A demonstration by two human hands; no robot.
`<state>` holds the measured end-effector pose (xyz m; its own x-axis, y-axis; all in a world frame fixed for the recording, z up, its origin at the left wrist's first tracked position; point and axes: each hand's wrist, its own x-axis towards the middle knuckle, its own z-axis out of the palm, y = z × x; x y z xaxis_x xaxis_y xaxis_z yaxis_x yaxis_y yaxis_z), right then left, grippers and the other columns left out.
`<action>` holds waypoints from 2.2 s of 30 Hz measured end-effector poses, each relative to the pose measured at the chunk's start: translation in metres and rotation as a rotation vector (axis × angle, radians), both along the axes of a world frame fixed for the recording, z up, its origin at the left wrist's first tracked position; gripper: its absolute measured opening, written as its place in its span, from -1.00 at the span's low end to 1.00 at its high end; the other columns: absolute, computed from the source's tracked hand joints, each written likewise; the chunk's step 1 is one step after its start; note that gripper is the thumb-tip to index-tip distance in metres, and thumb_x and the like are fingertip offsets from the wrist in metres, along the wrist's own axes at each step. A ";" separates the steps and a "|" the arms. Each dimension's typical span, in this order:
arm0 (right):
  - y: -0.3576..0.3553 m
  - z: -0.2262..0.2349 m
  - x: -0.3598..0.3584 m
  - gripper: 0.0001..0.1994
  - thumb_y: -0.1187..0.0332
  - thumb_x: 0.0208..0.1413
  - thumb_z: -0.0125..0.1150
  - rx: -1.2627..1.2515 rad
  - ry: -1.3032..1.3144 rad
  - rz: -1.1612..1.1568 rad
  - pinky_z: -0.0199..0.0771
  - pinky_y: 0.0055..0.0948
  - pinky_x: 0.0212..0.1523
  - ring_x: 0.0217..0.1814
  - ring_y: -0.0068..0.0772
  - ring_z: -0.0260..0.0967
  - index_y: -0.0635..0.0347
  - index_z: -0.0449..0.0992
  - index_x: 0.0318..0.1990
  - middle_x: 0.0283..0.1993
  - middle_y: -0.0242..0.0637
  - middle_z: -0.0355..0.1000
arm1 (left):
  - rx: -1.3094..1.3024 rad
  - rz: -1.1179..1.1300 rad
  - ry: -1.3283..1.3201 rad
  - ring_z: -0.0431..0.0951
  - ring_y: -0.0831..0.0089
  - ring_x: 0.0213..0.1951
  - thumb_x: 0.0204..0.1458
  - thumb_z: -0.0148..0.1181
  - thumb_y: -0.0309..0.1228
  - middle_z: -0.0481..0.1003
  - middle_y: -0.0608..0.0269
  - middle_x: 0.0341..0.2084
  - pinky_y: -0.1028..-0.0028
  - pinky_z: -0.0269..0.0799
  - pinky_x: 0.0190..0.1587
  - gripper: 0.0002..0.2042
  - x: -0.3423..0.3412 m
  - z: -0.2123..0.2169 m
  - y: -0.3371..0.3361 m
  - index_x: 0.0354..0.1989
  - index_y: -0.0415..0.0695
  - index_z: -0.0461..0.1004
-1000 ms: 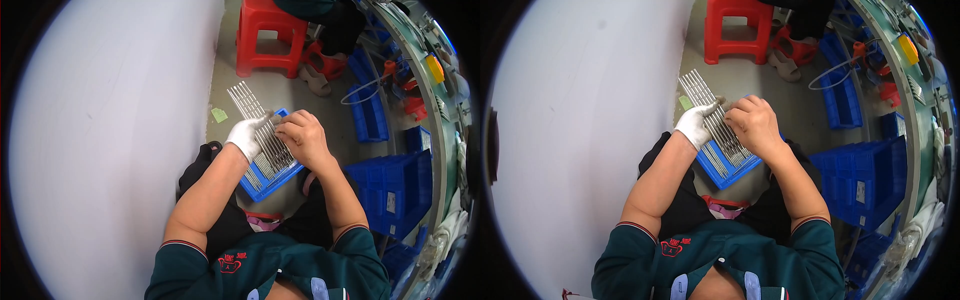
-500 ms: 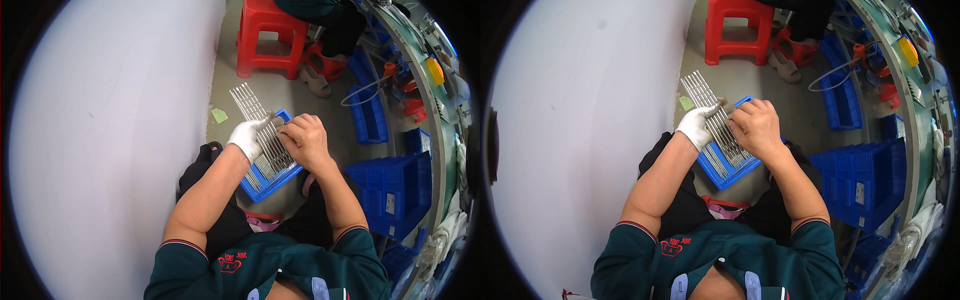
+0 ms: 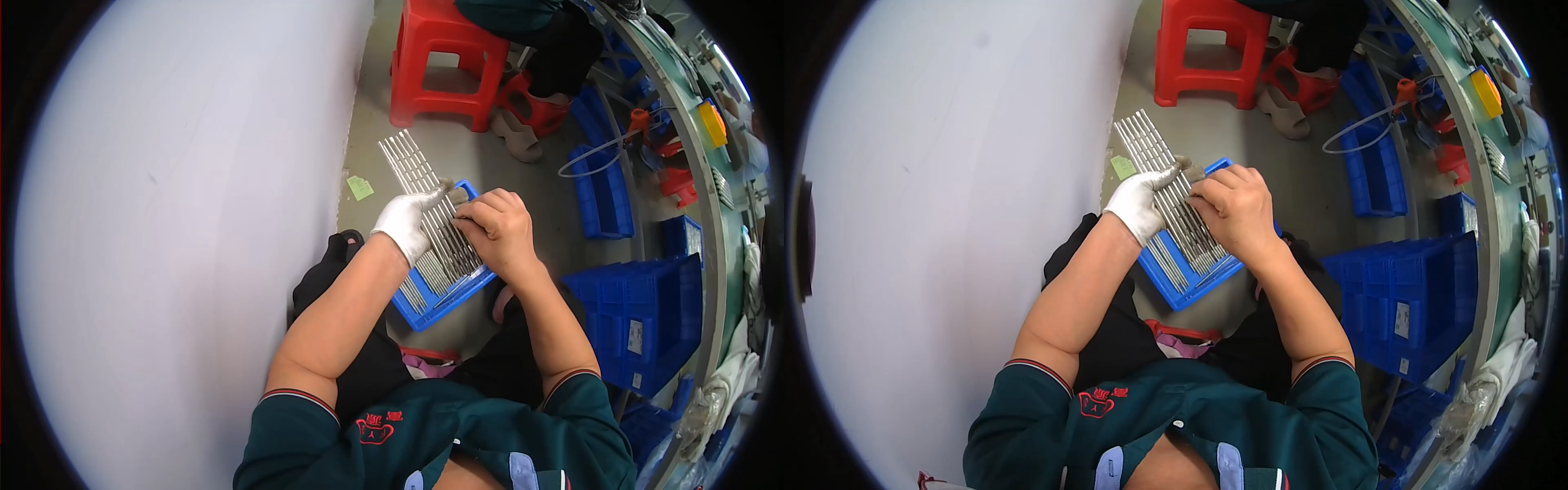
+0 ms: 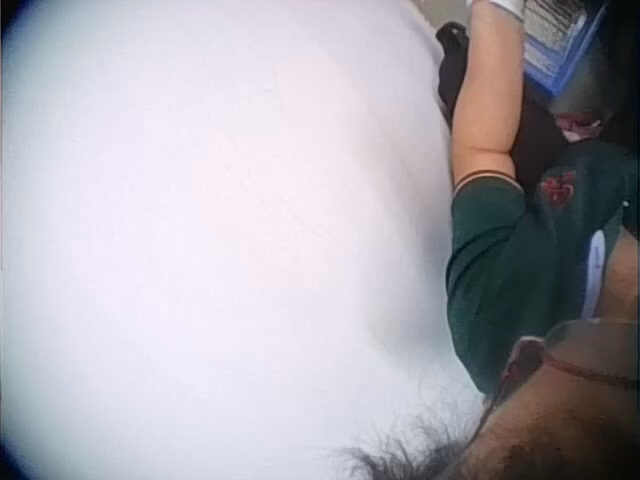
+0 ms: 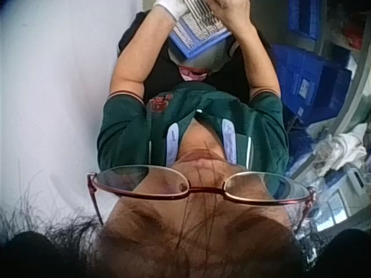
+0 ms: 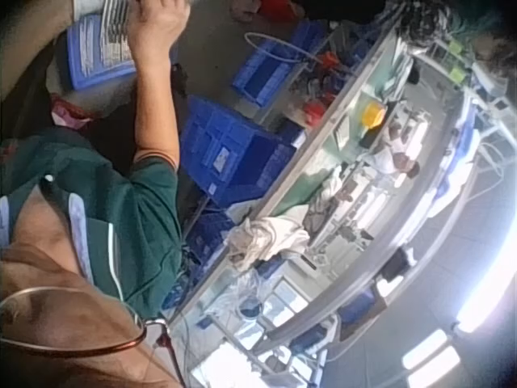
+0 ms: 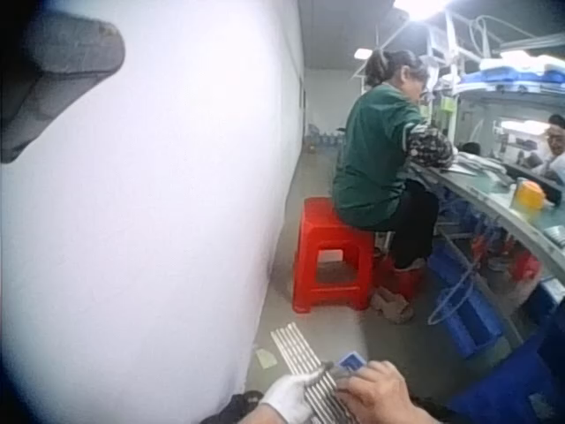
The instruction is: Inspecting and organizing thin metal rods from a blue plastic crate in a workshop.
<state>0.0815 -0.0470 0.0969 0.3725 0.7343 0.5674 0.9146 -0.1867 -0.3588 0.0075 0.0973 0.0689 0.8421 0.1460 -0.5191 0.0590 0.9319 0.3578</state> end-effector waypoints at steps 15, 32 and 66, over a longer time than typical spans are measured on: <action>-0.002 0.002 -0.002 -0.94 0.48 -0.13 0.28 -0.002 0.149 0.025 0.30 -0.34 -0.29 -0.42 -0.25 0.35 0.22 0.52 -0.45 -0.53 -0.30 0.41 | -0.043 0.029 0.009 0.55 0.17 -0.22 0.16 0.00 -0.45 0.49 0.01 -0.21 0.18 0.54 -0.20 -0.83 0.001 0.001 0.000 -0.11 -0.20 0.39; 0.000 0.002 -0.005 -0.91 0.48 -0.25 0.31 -0.082 -0.068 0.073 0.29 -0.33 -0.30 -0.37 -0.29 0.32 0.13 0.53 -0.51 -0.47 -0.38 0.41 | -0.004 0.011 0.013 0.54 0.20 -0.21 0.18 0.00 -0.44 0.48 0.03 -0.19 0.25 0.55 -0.20 -0.79 0.000 -0.005 -0.003 -0.06 -0.22 0.40; -0.003 0.010 -0.002 -0.92 0.46 -0.26 0.30 -0.067 0.014 0.100 0.28 -0.35 -0.29 -0.38 -0.31 0.31 0.10 0.52 -0.53 -0.50 -0.42 0.39 | 0.027 -0.004 -0.012 0.56 0.24 -0.24 0.19 -0.01 -0.43 0.48 0.05 -0.21 0.31 0.58 -0.26 -0.79 -0.002 0.008 -0.006 -0.05 -0.23 0.36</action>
